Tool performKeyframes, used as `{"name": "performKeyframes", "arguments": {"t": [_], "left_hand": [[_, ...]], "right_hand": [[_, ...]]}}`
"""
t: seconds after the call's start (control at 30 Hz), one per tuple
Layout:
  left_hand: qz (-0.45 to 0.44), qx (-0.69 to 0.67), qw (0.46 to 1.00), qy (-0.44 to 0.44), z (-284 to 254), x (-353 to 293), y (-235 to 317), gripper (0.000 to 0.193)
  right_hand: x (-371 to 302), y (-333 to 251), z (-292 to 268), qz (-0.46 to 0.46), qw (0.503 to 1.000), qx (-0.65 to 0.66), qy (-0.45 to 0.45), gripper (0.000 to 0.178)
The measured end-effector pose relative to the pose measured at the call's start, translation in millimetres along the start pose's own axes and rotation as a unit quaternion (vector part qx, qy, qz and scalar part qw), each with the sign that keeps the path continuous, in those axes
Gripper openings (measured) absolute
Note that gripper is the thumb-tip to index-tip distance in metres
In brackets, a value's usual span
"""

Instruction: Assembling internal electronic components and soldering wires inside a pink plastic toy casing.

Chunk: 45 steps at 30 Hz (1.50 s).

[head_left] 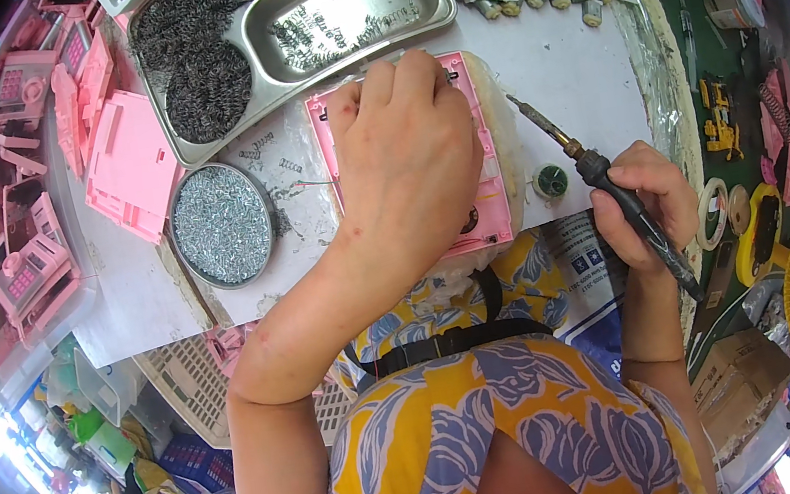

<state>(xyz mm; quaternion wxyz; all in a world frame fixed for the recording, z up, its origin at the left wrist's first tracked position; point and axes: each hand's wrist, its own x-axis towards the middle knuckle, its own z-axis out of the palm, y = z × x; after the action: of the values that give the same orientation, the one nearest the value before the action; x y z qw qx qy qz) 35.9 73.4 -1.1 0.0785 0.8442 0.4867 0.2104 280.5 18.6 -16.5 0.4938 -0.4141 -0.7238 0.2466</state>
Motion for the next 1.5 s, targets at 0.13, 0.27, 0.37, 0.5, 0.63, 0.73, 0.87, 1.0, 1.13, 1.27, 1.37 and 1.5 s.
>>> {"name": "performKeyframes", "arguments": {"t": [0.13, 0.27, 0.37, 0.5, 0.63, 0.73, 0.87, 1.0, 1.13, 1.27, 1.37, 1.5], "left_hand": [[0.009, -0.052, 0.998, 0.022, -26, -10, -15, 0.028], [-0.015, -0.095, 0.995, 0.034, -33, -21, -31, 0.031], [-0.018, -0.115, 0.991, 0.07, -17, -14, -16, 0.021], [-0.018, -0.159, 0.985, 0.072, 3, -10, -11, 0.01], [-0.027, -0.177, 0.982, 0.064, 2, -13, -15, 0.011], [-0.003, -0.135, 0.989, 0.062, 4, -13, -15, 0.011], [-0.008, -0.092, 0.995, 0.041, 3, -13, -13, 0.012], [0.002, -0.086, 0.995, 0.041, 5, -13, -14, 0.013], [-0.001, -0.079, 0.996, 0.039, 6, -13, -14, 0.014], [-0.008, -0.071, 0.997, 0.041, 7, -12, -12, 0.015], [0.0, -0.071, 0.997, 0.044, 7, -12, -12, 0.014], [-0.002, -0.062, 0.997, 0.044, 8, -12, -12, 0.014]], "right_hand": [[-2, 1, -6, 0.0, 1.0, -0.004, 0.009, 0.029], [0, 0, -6, 0.016, 1.0, -0.008, 0.011, 0.028], [6, -1, -2, 0.018, 1.0, -0.009, 0.011, 0.029], [9, -4, -1, 0.0, 1.0, -0.002, 0.01, 0.029], [2, -3, -1, 0.007, 1.0, 0.006, 0.008, 0.029], [-1, -1, 2, 0.018, 1.0, 0.011, -0.003, 0.029], [2, -3, 7, 0.004, 1.0, 0.015, -0.015, 0.028], [2, -1, 10, -0.005, 0.999, 0.019, -0.03, 0.027], [2, -1, 12, -0.004, 0.999, 0.015, -0.031, 0.027], [3, -1, 12, -0.005, 0.999, 0.015, -0.034, 0.026], [4, -1, 12, -0.009, 0.999, 0.018, -0.042, 0.026], [4, -1, 14, -0.012, 0.999, 0.021, -0.047, 0.026]]}}
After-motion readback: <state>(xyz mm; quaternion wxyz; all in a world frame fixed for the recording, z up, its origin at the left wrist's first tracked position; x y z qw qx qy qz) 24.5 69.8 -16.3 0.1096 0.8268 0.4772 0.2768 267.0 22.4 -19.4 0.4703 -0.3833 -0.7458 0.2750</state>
